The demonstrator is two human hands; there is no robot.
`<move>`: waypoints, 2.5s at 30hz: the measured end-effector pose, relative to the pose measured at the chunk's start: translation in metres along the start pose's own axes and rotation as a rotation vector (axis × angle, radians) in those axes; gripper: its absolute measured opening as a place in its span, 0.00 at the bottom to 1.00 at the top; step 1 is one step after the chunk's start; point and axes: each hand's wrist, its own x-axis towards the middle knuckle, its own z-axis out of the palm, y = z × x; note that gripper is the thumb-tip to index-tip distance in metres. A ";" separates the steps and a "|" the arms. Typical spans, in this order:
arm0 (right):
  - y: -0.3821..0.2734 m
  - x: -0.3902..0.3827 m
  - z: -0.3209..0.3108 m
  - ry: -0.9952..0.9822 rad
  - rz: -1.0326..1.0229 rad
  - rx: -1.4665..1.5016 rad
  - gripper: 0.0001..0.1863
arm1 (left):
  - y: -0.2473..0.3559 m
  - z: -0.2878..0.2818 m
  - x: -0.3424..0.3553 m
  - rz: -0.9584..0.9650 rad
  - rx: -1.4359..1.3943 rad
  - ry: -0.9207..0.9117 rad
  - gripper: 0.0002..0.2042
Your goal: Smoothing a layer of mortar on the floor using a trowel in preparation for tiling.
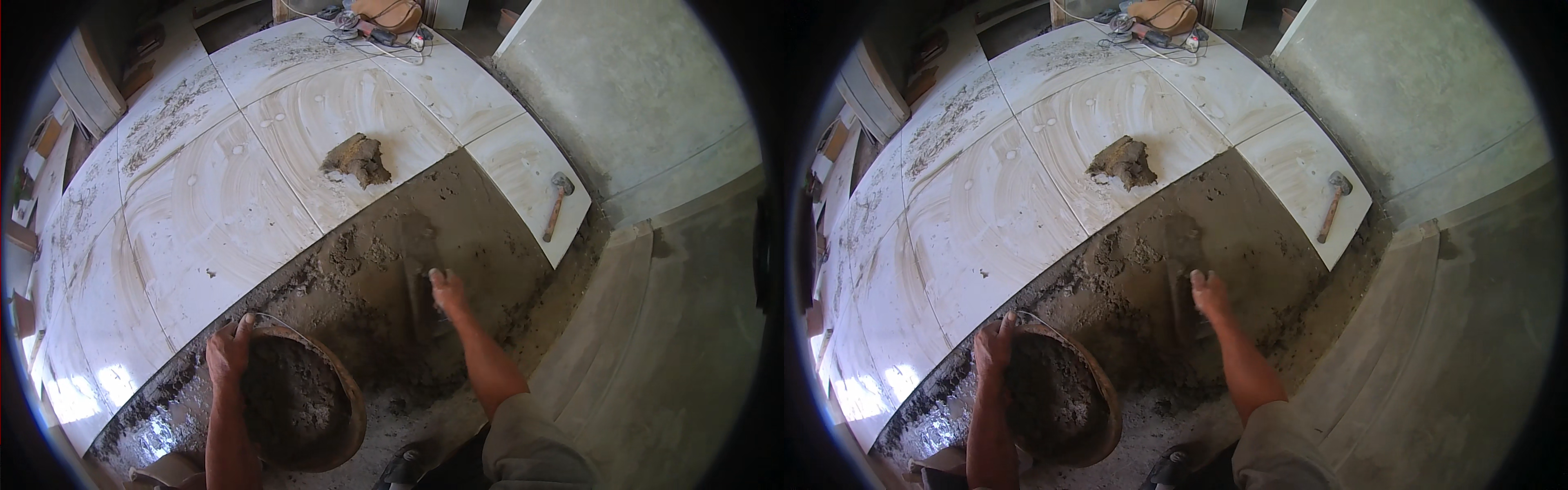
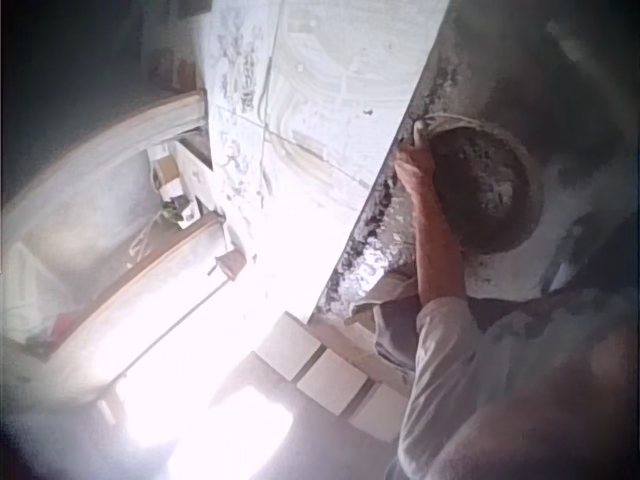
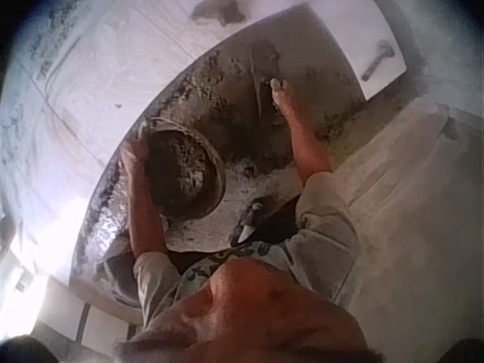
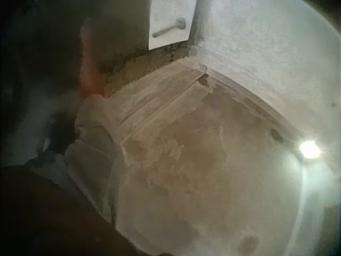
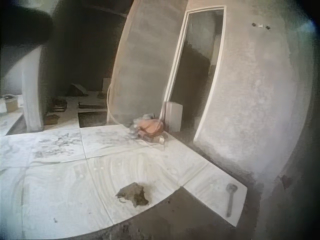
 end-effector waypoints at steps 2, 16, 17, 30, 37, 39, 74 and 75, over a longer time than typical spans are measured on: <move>0.022 0.009 0.025 0.324 -0.495 -0.414 0.25 | 0.008 0.007 0.001 0.039 -0.010 -0.004 0.29; -0.049 -0.057 0.035 -0.020 -0.703 -0.615 0.21 | 0.001 0.000 0.002 0.002 -0.009 -0.012 0.28; -0.052 -0.053 0.041 0.008 -0.707 -0.630 0.21 | 0.000 0.000 0.002 -0.005 -0.003 -0.010 0.28; -0.058 0.025 -0.001 0.180 -0.514 -0.737 0.24 | 0.004 -0.004 0.001 -0.028 0.013 -0.030 0.28; -0.052 0.088 -0.042 0.279 -0.273 -0.643 0.27 | 0.002 0.000 0.002 -0.013 0.014 -0.024 0.28; -0.047 0.092 -0.042 0.254 -0.240 -0.621 0.28 | 0.002 0.001 0.002 -0.008 0.015 -0.029 0.28; -0.049 -0.024 0.060 -0.030 -0.574 -0.556 0.25 | 0.010 -0.007 -0.002 -0.033 -0.013 -0.061 0.28; -0.052 -0.032 0.065 -0.032 -0.578 -0.553 0.25 | 0.008 -0.008 -0.003 -0.034 -0.013 -0.056 0.28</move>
